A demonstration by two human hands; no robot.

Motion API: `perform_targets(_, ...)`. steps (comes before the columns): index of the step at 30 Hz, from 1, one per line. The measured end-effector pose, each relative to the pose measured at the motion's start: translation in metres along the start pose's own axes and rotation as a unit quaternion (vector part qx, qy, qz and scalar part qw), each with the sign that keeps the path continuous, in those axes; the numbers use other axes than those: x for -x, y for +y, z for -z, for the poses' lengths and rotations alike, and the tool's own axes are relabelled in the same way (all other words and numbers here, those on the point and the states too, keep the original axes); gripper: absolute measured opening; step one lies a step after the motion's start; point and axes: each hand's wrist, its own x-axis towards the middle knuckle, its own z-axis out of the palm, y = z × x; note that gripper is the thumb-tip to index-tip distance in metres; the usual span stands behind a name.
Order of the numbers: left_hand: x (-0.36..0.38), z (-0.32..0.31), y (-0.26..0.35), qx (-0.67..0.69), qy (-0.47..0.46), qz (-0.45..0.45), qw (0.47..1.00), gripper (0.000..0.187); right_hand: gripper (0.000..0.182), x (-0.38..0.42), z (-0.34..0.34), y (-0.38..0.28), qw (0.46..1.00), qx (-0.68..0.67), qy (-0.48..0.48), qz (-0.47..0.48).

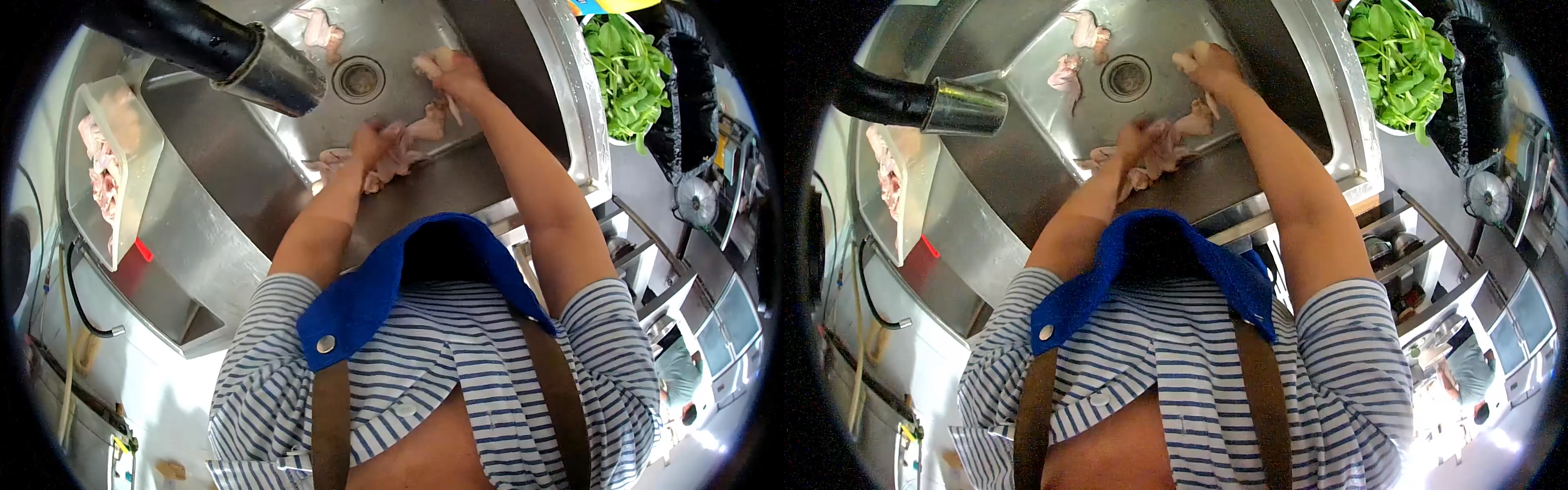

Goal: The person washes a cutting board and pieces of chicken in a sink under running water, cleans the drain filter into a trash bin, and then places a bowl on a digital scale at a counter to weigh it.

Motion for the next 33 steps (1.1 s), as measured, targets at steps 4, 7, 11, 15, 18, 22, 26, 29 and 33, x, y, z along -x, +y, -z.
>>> perform_targets(4,-0.019,0.031,-0.007,0.187,-0.016,-0.150,0.971,0.016,0.031,0.030,0.008,-0.050,0.986,0.139,-0.032,0.081)
perform_targets(7,0.005,0.068,0.027,0.119,0.115,-0.350,0.922,0.014,0.034,0.051,-0.023,-0.061,0.943,-0.310,-0.119,-0.008)
perform_targets(11,0.018,0.084,0.047,0.488,0.074,-0.236,0.837,0.016,0.064,0.053,-0.039,-0.072,0.815,-0.533,-0.222,-0.040)
perform_targets(15,0.050,0.070,0.074,0.519,0.125,-0.272,0.801,0.018,0.068,0.071,-0.046,-0.102,0.876,-0.464,-0.130,0.003)
perform_targets(18,0.076,0.083,0.080,0.432,0.080,-0.242,0.865,0.025,0.069,0.072,-0.049,-0.100,0.801,-0.577,-0.158,0.006)
perform_targets(22,0.083,0.095,0.073,0.191,0.126,-0.382,0.895,0.047,0.062,0.093,-0.038,-0.111,0.672,-0.703,-0.229,0.037)
perform_targets(26,0.094,0.100,0.063,0.195,0.127,-0.391,0.890,0.053,0.056,0.108,-0.019,-0.111,0.633,-0.691,-0.344,0.065)
perform_targets(29,0.113,0.100,0.068,0.157,0.150,-0.405,0.888,0.050,0.052,0.106,-0.022,-0.108,0.643,-0.703,-0.304,0.013)
perform_targets(33,0.131,0.101,0.073,0.138,0.151,-0.376,0.904,0.041,0.049,0.111,-0.024,-0.111,0.729,-0.651,-0.210,-0.015)
